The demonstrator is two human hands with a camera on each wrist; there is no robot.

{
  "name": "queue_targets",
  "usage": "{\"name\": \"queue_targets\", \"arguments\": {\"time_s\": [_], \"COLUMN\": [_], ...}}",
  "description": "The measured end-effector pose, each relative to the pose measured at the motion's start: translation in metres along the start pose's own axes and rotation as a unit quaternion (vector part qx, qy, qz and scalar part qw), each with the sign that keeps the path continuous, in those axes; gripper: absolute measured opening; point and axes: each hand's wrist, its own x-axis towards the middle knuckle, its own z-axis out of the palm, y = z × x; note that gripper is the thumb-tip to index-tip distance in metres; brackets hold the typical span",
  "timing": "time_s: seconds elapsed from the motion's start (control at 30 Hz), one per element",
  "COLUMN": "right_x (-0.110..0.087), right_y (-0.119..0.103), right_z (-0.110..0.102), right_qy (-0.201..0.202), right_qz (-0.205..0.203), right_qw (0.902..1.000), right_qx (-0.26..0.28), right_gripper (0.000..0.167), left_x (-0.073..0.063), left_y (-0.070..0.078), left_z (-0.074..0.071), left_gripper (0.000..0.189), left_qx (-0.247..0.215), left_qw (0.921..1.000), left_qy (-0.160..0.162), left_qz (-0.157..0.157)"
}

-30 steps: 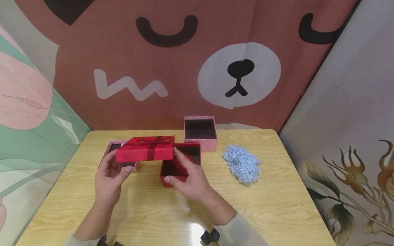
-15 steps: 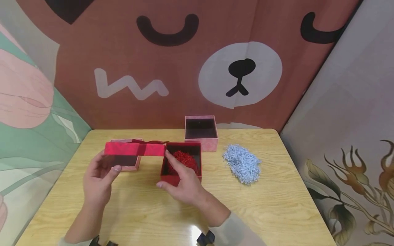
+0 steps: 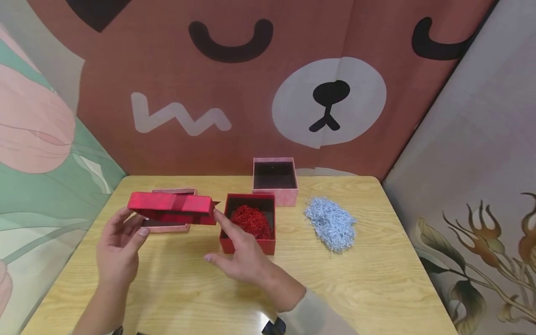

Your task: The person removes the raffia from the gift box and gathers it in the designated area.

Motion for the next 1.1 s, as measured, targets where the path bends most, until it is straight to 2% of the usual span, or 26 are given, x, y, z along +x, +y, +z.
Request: {"name": "queue_targets", "arguments": {"time_s": [0.13,0.4,0.57,0.77,1.0,1.1], "right_x": [0.001,0.0,0.0,0.0,0.0,0.001], "right_y": [-0.004,-0.008,-0.008,-0.008,-0.009,-0.009], "right_z": [0.005,0.012,0.02,0.031,0.04,0.043], "right_qy": [-0.015,-0.031,-0.041,-0.066,-0.09,-0.094], "right_qz": [-0.003,0.016,0.007,-0.008,0.0,0.004], "right_qw": [0.9999,0.9994,0.9991,0.9976,0.9957,0.9952], "right_qx": [0.001,0.008,-0.002,-0.016,-0.025,-0.029], "right_gripper": [0.093,0.081,0.082,0.087,0.098,0.103], "left_x": [-0.003,-0.008,-0.012,-0.017,-0.024,-0.026], "left_y": [0.003,0.009,0.011,0.01,0.011,0.012], "left_z": [-0.006,-0.022,-0.032,-0.041,-0.058,-0.066], "left_gripper": [0.052,0.053,0.052,0.051,0.051,0.049], "left_qx": [0.028,0.055,0.049,0.02,0.002,0.013], "left_qw": [0.9991,0.9969,0.9963,0.9962,0.9944,0.9928], "left_qy": [0.019,0.009,0.001,0.012,-0.024,-0.033], "left_qz": [-0.026,-0.057,-0.071,-0.084,-0.103,-0.115]}}
